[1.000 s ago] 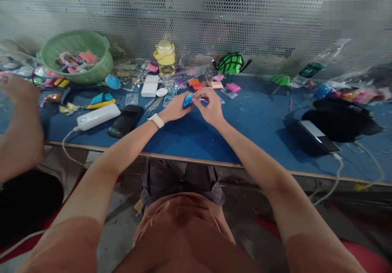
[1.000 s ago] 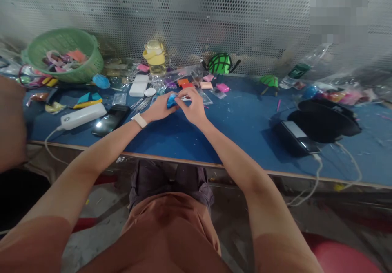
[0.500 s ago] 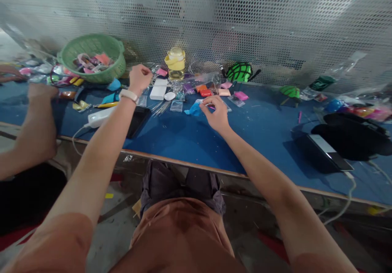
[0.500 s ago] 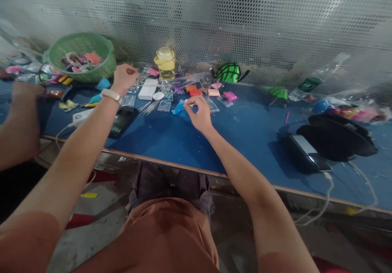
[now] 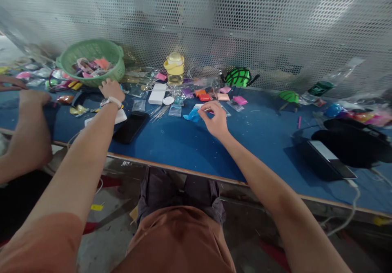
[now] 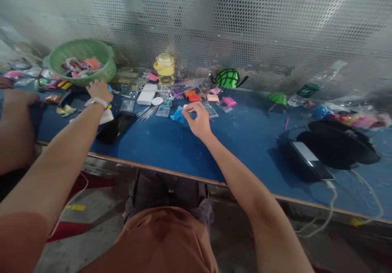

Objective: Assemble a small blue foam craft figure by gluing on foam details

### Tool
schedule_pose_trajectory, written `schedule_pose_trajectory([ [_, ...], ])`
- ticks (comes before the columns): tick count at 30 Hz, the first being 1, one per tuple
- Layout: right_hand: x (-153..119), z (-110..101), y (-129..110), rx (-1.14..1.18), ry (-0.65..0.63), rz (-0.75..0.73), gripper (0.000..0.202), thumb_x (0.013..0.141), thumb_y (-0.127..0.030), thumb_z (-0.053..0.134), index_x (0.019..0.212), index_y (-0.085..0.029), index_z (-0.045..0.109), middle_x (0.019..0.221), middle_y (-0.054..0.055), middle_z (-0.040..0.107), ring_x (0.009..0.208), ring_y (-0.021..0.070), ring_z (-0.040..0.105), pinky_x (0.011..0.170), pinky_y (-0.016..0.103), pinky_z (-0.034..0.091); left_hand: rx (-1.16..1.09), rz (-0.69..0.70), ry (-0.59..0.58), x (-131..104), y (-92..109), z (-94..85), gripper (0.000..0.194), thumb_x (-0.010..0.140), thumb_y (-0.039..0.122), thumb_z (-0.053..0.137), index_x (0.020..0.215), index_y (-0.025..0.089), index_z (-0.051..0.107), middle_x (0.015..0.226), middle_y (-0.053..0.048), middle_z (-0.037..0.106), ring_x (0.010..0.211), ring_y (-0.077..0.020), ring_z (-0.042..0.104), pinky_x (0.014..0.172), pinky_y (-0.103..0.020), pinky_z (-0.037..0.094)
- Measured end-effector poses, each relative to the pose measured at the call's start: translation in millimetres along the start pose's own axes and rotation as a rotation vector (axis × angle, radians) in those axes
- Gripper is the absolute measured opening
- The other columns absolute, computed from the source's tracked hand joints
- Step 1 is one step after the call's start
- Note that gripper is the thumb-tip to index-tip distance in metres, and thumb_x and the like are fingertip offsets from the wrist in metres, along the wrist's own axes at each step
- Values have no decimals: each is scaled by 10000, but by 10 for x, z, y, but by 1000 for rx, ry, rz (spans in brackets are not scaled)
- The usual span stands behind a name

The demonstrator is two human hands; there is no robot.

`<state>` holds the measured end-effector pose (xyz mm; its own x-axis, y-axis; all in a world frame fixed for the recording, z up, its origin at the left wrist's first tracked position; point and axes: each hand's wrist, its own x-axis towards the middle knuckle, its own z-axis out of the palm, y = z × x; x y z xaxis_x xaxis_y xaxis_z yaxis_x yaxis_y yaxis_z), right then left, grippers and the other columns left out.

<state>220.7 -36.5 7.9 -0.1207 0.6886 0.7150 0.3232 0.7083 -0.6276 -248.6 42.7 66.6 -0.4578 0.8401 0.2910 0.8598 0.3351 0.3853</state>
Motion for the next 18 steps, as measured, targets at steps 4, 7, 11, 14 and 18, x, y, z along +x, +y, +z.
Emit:
schedule_pose_trajectory([
  [4, 0, 7, 2, 26, 13, 7, 173, 1046, -434, 827, 961, -289, 789, 1107, 75, 827, 1075, 274, 791, 939, 486, 690, -64, -67, -28, 44, 80, -101, 287, 1005, 29, 778, 1281, 61, 705, 1626, -184, 701, 1517, -313, 587, 1386, -614, 399],
  [7, 10, 2, 0, 27, 14, 32, 224, 1050, -490, 836, 959, -291, 788, 1102, 72, 831, 1062, 272, 789, 931, 482, 688, -24, -59, -57, 12, 84, -142, 375, 983, 80, 844, 1337, 97, 720, 1509, -146, 761, 1451, -313, 629, 1383, -640, 397],
  [11, 23, -14, 4, 28, 27, 27, 294, 1061, -553, 839, 938, -292, 780, 1076, 67, 822, 1047, 271, 788, 915, 478, 683, 16, -16, -47, -83, 58, -171, 526, 1025, 25, 777, 1533, 46, 638, 1601, -209, 719, 1535, -361, 630, 1393, -682, 368],
  [14, 20, -14, 14, 23, 27, 29, 306, 1060, -570, 844, 940, -295, 783, 1065, 64, 821, 1040, 270, 788, 903, 472, 682, 6, 4, -19, -105, 55, -188, 589, 1007, -73, 713, 1567, 64, 595, 1615, -198, 712, 1513, -323, 650, 1343, -590, 448],
  [18, 8, -8, 41, 31, 18, 18, 237, 1057, -492, 851, 948, -290, 790, 1067, 65, 814, 1038, 266, 789, 908, 466, 684, -12, -10, -21, -65, 21, -185, 601, 952, -91, 766, 1499, 98, 607, 1662, -180, 661, 1473, -303, 664, 1323, -546, 462],
])
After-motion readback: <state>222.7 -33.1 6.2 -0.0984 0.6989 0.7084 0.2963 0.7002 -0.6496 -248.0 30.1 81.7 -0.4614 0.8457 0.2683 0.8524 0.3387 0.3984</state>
